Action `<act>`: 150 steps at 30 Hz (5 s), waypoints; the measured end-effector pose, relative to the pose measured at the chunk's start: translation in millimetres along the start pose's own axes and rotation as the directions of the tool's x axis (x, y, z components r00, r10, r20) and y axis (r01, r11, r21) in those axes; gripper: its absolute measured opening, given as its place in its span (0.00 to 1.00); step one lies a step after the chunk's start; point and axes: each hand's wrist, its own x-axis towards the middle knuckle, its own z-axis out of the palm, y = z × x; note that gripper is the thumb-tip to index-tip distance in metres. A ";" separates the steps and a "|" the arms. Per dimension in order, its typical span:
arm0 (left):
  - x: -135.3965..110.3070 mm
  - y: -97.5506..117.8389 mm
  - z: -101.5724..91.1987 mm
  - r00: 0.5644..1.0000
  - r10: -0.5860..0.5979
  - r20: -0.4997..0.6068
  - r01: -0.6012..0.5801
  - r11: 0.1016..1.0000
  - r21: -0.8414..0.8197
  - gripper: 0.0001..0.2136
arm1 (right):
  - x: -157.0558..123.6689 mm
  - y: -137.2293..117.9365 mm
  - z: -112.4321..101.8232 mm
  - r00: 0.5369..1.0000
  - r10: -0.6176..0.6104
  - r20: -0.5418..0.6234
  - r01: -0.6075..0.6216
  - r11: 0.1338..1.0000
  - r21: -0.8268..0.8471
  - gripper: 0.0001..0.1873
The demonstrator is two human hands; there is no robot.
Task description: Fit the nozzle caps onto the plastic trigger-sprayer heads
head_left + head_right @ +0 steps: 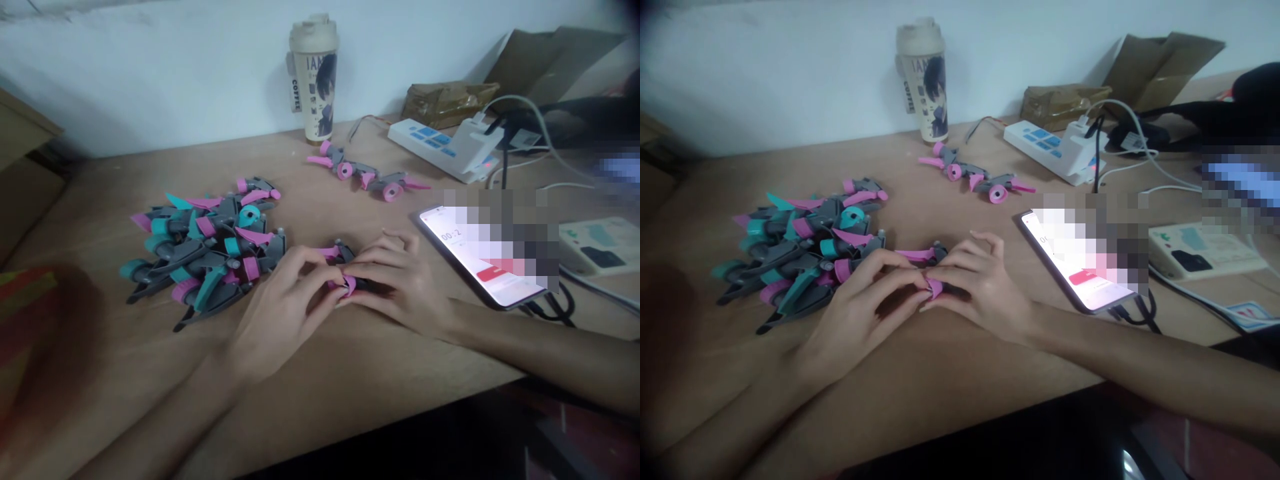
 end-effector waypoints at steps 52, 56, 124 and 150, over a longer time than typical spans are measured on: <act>2.4 -4.8 7.0 0.946 0.145 -0.291 -0.178 0.980 -0.091 0.13 | 3.4 -2.7 -4.2 0.975 0.222 -0.006 -0.214 0.947 0.240 0.16; 1.0 -2.1 11.5 0.956 -0.019 -0.291 -0.060 0.964 -0.260 0.09 | 3.6 -2.6 -4.1 0.973 0.229 -0.007 -0.221 0.947 0.231 0.16; -4.1 12.9 10.1 0.941 -0.180 -0.286 0.107 0.962 -0.251 0.05 | -0.9 -3.5 0.0 0.969 0.245 -0.041 -0.210 0.897 0.388 0.16; -8.5 2.1 16.4 0.994 -0.037 0.106 0.044 0.997 -0.061 0.09 | 105.1 -30.0 10.2 0.998 -0.055 -0.034 0.055 0.998 -0.010 0.18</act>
